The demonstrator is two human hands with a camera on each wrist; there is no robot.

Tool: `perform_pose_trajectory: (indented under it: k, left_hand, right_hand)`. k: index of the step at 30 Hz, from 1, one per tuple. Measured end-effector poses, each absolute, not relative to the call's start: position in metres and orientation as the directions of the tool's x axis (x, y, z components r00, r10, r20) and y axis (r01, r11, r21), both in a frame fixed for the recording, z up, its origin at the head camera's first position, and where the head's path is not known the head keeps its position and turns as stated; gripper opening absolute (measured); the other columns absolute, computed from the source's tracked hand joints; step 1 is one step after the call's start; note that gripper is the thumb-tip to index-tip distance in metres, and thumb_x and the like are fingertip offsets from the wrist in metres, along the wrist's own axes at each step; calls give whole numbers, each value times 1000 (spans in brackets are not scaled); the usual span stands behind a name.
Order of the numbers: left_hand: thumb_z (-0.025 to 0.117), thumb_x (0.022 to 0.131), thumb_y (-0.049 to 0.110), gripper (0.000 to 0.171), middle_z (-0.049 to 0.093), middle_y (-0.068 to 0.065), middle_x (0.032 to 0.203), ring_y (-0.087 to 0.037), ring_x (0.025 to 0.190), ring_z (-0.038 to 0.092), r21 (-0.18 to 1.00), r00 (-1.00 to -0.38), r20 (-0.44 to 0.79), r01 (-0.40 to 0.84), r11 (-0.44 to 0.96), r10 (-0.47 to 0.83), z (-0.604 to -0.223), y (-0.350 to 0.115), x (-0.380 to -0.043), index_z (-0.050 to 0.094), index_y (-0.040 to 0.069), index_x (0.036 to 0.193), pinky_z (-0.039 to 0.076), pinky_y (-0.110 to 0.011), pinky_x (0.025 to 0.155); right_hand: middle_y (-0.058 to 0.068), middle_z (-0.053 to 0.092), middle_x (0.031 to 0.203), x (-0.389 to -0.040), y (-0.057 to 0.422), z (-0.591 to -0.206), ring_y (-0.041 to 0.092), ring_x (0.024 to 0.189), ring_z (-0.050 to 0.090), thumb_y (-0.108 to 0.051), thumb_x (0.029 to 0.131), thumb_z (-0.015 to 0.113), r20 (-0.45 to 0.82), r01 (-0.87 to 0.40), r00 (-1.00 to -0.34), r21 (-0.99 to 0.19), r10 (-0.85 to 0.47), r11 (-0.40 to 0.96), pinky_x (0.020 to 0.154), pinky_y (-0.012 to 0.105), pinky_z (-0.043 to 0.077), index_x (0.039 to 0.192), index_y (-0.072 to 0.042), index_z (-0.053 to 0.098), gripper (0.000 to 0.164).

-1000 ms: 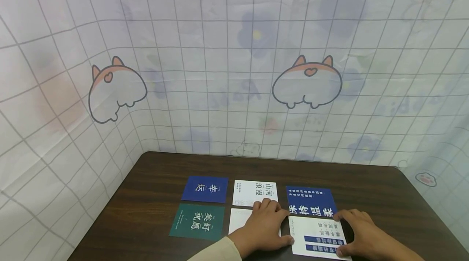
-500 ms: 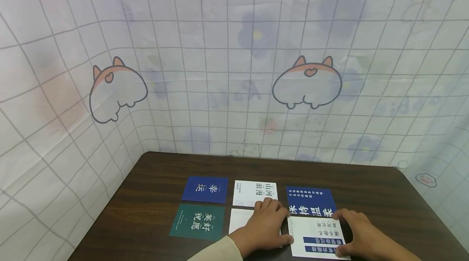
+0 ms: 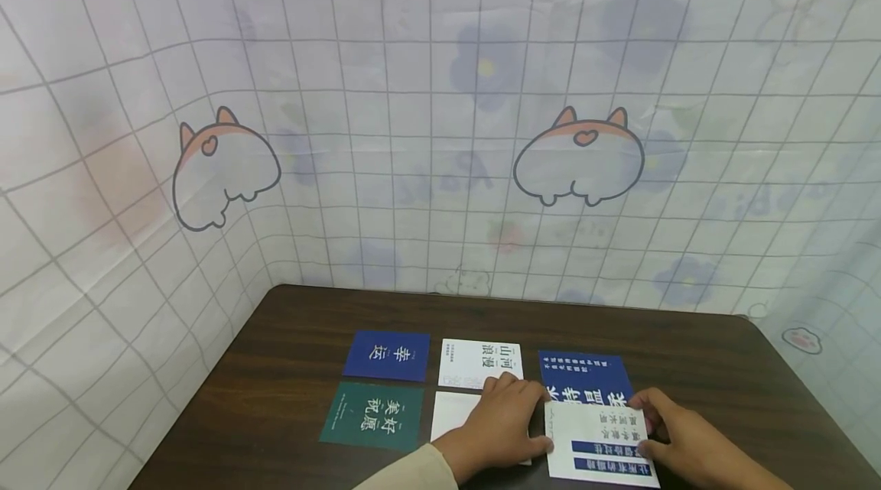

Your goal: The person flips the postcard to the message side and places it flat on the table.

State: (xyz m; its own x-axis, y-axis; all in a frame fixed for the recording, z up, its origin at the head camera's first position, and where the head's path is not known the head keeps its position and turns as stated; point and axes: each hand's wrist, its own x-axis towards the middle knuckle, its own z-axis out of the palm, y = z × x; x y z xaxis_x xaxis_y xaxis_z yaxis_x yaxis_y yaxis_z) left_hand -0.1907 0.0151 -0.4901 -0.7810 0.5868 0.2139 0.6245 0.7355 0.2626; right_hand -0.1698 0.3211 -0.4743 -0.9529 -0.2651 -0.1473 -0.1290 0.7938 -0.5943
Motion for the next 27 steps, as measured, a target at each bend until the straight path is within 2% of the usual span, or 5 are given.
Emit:
perform_pose_trajectory:
  k: [5, 7, 12, 19, 27]
  left_hand:
    - [82, 84, 38, 49, 51, 25, 79, 0, 83, 44, 316, -775, 241, 631, 708, 584, -490, 18, -192, 62, 22, 125, 34, -26, 80]
    - [81, 84, 33, 49, 49, 27, 75, 3, 77, 43, 330, -773, 252, 635, 699, 583, -490, 19, -193, 61, 20, 127, 34, -25, 80]
    - [80, 86, 28, 50, 51, 30, 74, 8, 71, 42, 346, -774, 261, 633, 693, 576, -491, 20, -191, 59, 18, 130, 35, -23, 80]
    - [81, 87, 26, 55, 57, 31, 76, 10, 74, 47, 402, -787, 262, 616, 677, 559, -490, 20, -192, 55, 18, 134, 38, -27, 84]
    - [81, 88, 25, 57, 62, 30, 79, 10, 75, 51, 456, -808, 262, 585, 671, 528, -491, 20, -192, 54, 17, 137, 42, -30, 91]
  right_hand:
    - [0, 63, 91, -170, 316, -472, 17, 80, 59, -8, 85, 82, -144, -58, -974, -585, -173, 809, 71, 32, 51, 130, -2, 51, 56]
    - [0, 62, 88, -171, 316, -471, 18, 78, 59, -9, 84, 83, -136, -46, -979, -573, -150, 818, 70, 32, 51, 131, -2, 51, 57]
    - [-1, 59, 84, -172, 317, -471, 17, 76, 58, -15, 82, 86, -125, -35, -984, -553, -124, 833, 68, 32, 49, 127, 0, 57, 55]
    - [-2, 58, 81, -170, 320, -468, 16, 75, 54, -23, 84, 85, -126, -49, -983, -508, -130, 860, 63, 30, 43, 101, -8, 60, 33]
    - [-2, 58, 80, -170, 323, -466, 17, 73, 54, -22, 87, 82, -111, -42, -987, -536, -120, 843, 60, 29, 44, 97, -10, 59, 28]
